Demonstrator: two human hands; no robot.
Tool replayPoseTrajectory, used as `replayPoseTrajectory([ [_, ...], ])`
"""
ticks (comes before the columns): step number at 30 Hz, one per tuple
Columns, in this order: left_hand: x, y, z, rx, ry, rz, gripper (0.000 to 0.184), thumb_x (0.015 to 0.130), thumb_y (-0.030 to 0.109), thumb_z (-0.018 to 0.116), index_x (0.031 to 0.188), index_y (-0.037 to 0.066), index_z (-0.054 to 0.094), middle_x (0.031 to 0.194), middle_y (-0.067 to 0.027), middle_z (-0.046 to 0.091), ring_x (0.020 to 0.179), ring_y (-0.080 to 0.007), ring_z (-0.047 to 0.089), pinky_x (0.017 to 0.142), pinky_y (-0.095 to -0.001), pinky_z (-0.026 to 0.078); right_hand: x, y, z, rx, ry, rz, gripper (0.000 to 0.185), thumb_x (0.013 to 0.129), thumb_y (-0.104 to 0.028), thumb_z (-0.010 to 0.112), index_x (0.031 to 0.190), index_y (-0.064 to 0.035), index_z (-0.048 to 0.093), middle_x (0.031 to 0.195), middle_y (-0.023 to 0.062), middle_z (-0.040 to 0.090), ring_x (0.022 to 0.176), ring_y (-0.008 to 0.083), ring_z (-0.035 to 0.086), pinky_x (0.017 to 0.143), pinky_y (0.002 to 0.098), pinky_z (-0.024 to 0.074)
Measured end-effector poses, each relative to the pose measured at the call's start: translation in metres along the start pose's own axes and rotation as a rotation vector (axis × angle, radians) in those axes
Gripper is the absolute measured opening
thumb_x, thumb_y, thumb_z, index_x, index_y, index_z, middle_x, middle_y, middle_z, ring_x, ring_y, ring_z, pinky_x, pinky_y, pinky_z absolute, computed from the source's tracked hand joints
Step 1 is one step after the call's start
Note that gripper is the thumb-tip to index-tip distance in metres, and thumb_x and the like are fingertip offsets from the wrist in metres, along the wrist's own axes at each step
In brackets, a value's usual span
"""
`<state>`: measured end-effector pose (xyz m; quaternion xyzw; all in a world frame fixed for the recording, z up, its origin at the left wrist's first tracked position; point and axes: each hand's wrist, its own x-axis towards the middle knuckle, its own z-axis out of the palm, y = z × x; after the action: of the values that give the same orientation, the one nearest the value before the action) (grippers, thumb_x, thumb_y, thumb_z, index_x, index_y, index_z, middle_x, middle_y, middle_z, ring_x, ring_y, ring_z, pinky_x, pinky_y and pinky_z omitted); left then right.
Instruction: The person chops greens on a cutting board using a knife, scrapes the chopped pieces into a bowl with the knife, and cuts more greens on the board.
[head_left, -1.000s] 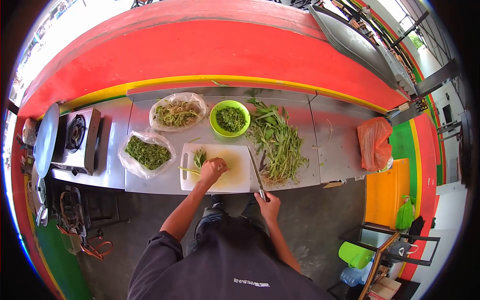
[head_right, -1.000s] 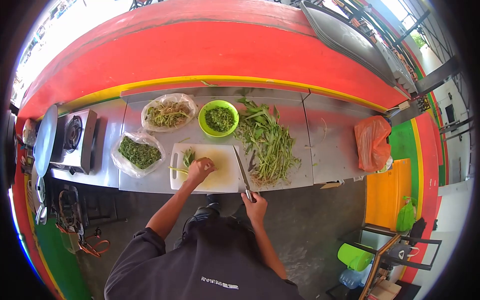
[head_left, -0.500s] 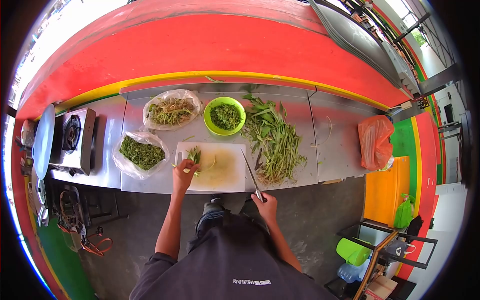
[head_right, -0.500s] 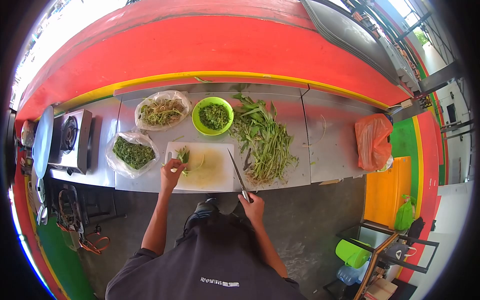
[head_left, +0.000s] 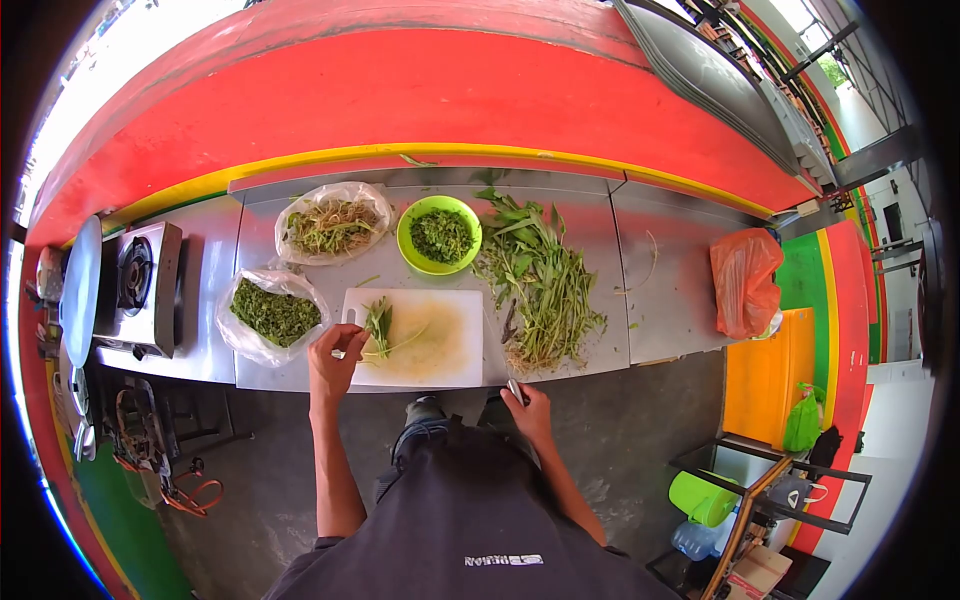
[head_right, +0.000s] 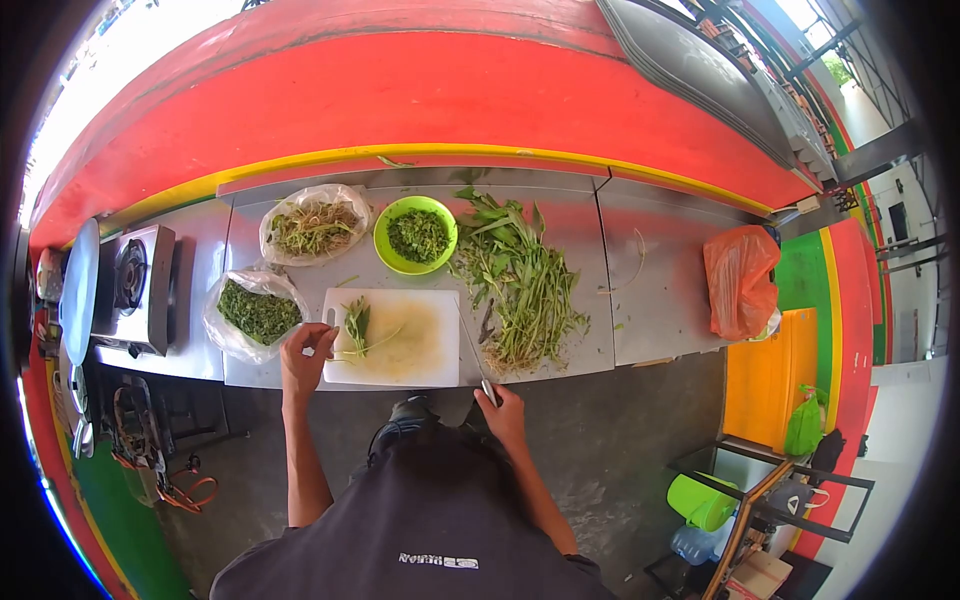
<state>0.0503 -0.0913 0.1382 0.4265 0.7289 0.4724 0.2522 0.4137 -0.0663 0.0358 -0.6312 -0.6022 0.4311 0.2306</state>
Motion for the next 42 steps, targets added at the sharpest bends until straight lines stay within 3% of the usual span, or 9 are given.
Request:
replayPoseTrajectory([
  [7, 0.009, -0.025, 0.017, 0.102, -0.179, -0.035, 0.013, 0.088, 0.01, 0.074, 0.093, -0.001, 0.069, 0.071, -0.0084, 0.068, 0.057, -0.0094, 0.057, 0.052, -0.0264, 0.044, -0.002, 0.013, 0.004, 0.004, -0.037, -0.005, 0.038, 0.085, -0.032, 0.076, 0.101, 0.0021, 0.071, 0.08, 0.0204, 0.07, 0.072, 0.0309, 0.07, 0.068, 0.0381, 0.0519],
  [11, -0.002, -0.072, 0.057, 0.233, -0.323, 0.152, 0.015, 0.085, 0.016, 0.076, 0.092, 0.004, 0.07, 0.087, -0.0092, 0.068, 0.071, -0.0247, 0.067, 0.064, -0.0373, 0.052, 0.002, 0.005, 0.004, -0.049, -0.096, 0.006, 0.039, 0.085, -0.033, 0.076, 0.102, 0.0015, 0.071, 0.083, 0.0215, 0.07, 0.076, 0.0346, 0.07, 0.069, 0.0391, 0.0524],
  [13, -0.008, -0.084, 0.07, 0.235, -0.469, 0.125, 0.016, 0.084, 0.019, 0.076, 0.09, 0.006, 0.069, 0.098, -0.0078, 0.067, 0.082, -0.031, 0.068, 0.07, -0.0414, 0.054, 0.003, 0.002, 0.007, -0.018, -0.055, -0.091, 0.035, 0.086, -0.027, 0.077, 0.102, 0.0036, 0.07, 0.071, 0.0111, 0.067, 0.064, 0.0106, 0.058, 0.062, 0.0301, 0.0486],
  [23, -0.016, -0.115, 0.076, 0.265, -0.064, 0.229, 0.016, 0.084, 0.016, 0.077, 0.089, 0.002, 0.069, 0.101, -0.0105, 0.07, 0.079, -0.0286, 0.07, 0.068, -0.0388, 0.054, 0.003, -0.002, 0.003, -0.041, -0.041, -0.09, 0.036, 0.086, -0.027, 0.077, 0.103, 0.0038, 0.07, 0.075, 0.0145, 0.068, 0.066, 0.0146, 0.062, 0.065, 0.0323, 0.0505],
  [25, -0.017, -0.11, 0.081, 0.041, -0.056, -0.012, 0.016, 0.085, 0.013, 0.077, 0.09, 0.0, 0.07, 0.091, -0.0127, 0.071, 0.074, -0.0254, 0.07, 0.066, -0.0361, 0.055, 0.003, 0.004, 0.003, -0.059, -0.075, -0.028, 0.039, 0.086, -0.034, 0.076, 0.104, 0.0007, 0.071, 0.091, 0.02, 0.073, 0.085, 0.0359, 0.072, 0.075, 0.0395, 0.0543],
  [26, -0.018, -0.108, 0.085, 0.041, -0.056, -0.014, 0.016, 0.085, 0.013, 0.077, 0.09, 0.0, 0.07, 0.091, -0.0127, 0.071, 0.074, -0.0254, 0.07, 0.066, -0.0361, 0.055, 0.004, 0.006, 0.005, -0.06, -0.077, -0.027, 0.039, 0.086, -0.034, 0.076, 0.104, 0.0007, 0.071, 0.091, 0.02, 0.073, 0.085, 0.0359, 0.072, 0.075, 0.0395, 0.0543],
  [28, -0.018, -0.099, 0.094, 0.013, -0.11, 0.024, 0.016, 0.087, 0.013, 0.077, 0.09, -0.001, 0.069, 0.082, -0.0126, 0.071, 0.071, -0.0226, 0.07, 0.065, -0.0339, 0.055, 0.005, 0.011, 0.009, -0.028, -0.004, -0.167, 0.038, 0.089, -0.025, 0.074, 0.115, 0.001, 0.066, 0.081, 0.0122, 0.071, 0.071, 0.0169, 0.068, 0.067, 0.0316, 0.0521],
  [39, 0.044, -0.091, 0.167, 0.035, -0.178, 0.239, 0.017, 0.088, 0.015, 0.074, 0.096, 0.0, 0.072, 0.084, -0.0124, 0.071, 0.056, -0.0197, 0.065, 0.054, -0.0303, 0.052, -0.005, -0.013, -0.003, 0.041, -0.19, -0.008, 0.042, 0.092, -0.024, 0.07, 0.128, -0.0052, 0.06, 0.085, 0.0148, 0.072, 0.076, 0.0225, 0.072, 0.07, 0.0331, 0.0537],
  [42, 0.056, -0.085, 0.162, -0.093, -0.132, 0.09, 0.017, 0.09, 0.016, 0.073, 0.095, -0.001, 0.072, 0.083, -0.0108, 0.07, 0.05, -0.0162, 0.062, 0.049, -0.0287, 0.049, -0.006, -0.014, -0.006, 0.052, -0.19, 0.005, 0.041, 0.092, -0.024, 0.07, 0.127, -0.0047, 0.061, 0.087, 0.0162, 0.072, 0.077, 0.0234, 0.073, 0.071, 0.0333, 0.054],
])
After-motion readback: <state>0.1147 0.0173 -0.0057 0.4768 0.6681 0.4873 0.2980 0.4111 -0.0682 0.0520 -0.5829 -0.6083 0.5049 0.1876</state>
